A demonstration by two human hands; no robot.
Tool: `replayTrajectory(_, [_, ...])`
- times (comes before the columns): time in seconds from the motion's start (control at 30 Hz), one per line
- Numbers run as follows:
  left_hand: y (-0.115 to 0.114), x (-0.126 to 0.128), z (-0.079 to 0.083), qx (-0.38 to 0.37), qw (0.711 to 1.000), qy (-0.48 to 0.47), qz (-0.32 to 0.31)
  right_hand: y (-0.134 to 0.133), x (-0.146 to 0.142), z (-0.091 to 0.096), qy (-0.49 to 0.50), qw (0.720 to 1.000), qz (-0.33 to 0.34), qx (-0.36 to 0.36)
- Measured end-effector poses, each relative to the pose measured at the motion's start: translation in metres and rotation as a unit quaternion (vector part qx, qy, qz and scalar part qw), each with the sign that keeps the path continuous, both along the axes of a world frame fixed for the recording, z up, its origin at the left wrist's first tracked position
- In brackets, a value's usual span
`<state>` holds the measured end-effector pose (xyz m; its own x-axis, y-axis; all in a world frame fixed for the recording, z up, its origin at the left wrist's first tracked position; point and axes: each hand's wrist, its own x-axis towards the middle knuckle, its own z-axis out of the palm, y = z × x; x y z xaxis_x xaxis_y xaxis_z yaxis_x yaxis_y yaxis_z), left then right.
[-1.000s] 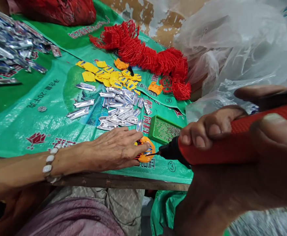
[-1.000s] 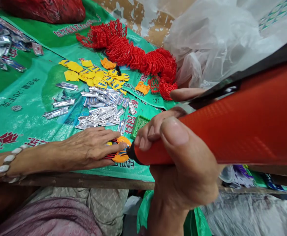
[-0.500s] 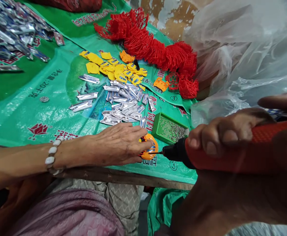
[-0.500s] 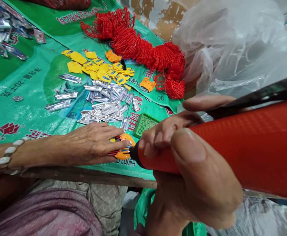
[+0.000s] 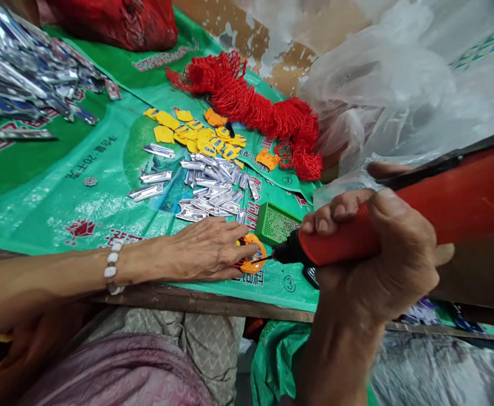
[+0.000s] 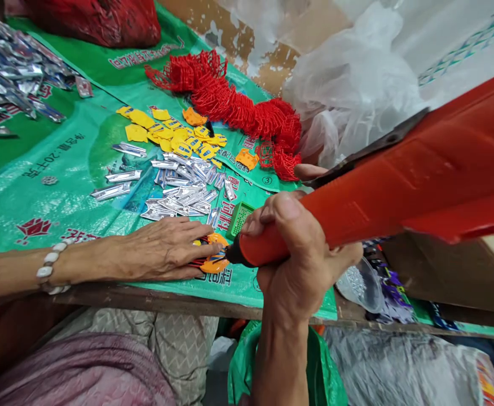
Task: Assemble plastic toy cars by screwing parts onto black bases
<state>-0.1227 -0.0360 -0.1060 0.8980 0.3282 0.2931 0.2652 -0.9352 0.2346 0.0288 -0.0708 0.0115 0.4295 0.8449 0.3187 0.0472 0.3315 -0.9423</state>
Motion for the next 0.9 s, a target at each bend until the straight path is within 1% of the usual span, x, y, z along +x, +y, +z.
replayTrajectory(0.07, [0.0,0.0,-0.001,0.004,1.0,-0.004,-0.005,0.006,0.002,0.001,0.017,0.997,-0.046,0.058])
replayTrajectory(0.1, [0.0,-0.001,-0.001,0.006,1.0,-0.009,-0.004,0.01,0.005,0.001,0.01,0.994,-0.066,0.085])
replayTrajectory(0.17, [-0.001,-0.001,0.001,0.004,1.0,-0.014,0.002,0.017,0.014,0.001,-0.034,0.988,-0.099,0.115])
replayTrajectory(0.23, [-0.002,-0.002,0.005,-0.006,1.0,0.0,0.006,0.021,0.025,-0.001,-0.105,0.982,-0.121,0.101])
replayTrajectory(0.3, [-0.002,-0.004,0.009,-0.024,1.0,0.019,0.006,0.018,0.033,-0.008,-0.2,0.967,-0.145,0.055])
replayTrajectory(0.37, [-0.003,-0.006,0.013,-0.037,0.999,0.026,0.007,0.01,0.037,-0.019,-0.288,0.94,-0.183,0.015])
replayTrajectory(0.4, [-0.004,-0.007,0.015,-0.041,0.999,0.03,0.006,0.004,0.038,-0.026,-0.318,0.925,-0.207,0.01])
replayTrajectory(0.43, [-0.005,-0.007,0.016,-0.044,0.998,0.037,0.006,-0.001,0.037,-0.033,-0.337,0.912,-0.233,0.019])
replayTrajectory(0.47, [-0.006,-0.008,0.017,-0.046,0.998,0.045,0.008,-0.005,0.036,-0.04,-0.363,0.899,-0.244,0.021])
replayTrajectory(0.5, [-0.007,-0.008,0.017,-0.046,0.997,0.055,0.012,-0.007,0.035,-0.046,-0.392,0.891,-0.229,0.013])
replayTrajectory(0.53, [-0.009,-0.008,0.016,-0.047,0.997,0.063,0.018,-0.006,0.033,-0.052,-0.425,0.885,-0.189,-0.004])
replayTrajectory(0.57, [-0.01,-0.008,0.015,-0.048,0.996,0.068,0.025,-0.003,0.03,-0.058,-0.458,0.879,-0.129,-0.031])
replayTrajectory(0.63, [-0.013,-0.008,0.013,-0.051,0.996,0.069,0.04,0.012,0.024,-0.067,-0.503,0.86,0.008,-0.083])
replayTrajectory(0.67, [-0.014,-0.007,0.013,-0.056,0.995,0.068,0.042,0.023,0.021,-0.072,-0.514,0.85,0.057,-0.099])
replayTrajectory(0.73, [-0.016,-0.007,0.013,-0.065,0.995,0.064,0.043,0.045,0.017,-0.082,-0.537,0.825,0.123,-0.126])
replayTrajectory(0.8, [-0.018,-0.007,0.014,-0.077,0.994,0.062,0.044,0.064,0.017,-0.092,-0.556,0.799,0.174,-0.152])
replayTrajectory(0.87, [-0.019,-0.007,0.016,-0.088,0.993,0.062,0.05,0.076,0.018,-0.099,-0.567,0.778,0.208,-0.171])
replayTrajectory(0.9, [-0.02,-0.008,0.016,-0.093,0.992,0.063,0.054,0.078,0.019,-0.102,-0.569,0.773,0.219,-0.176])
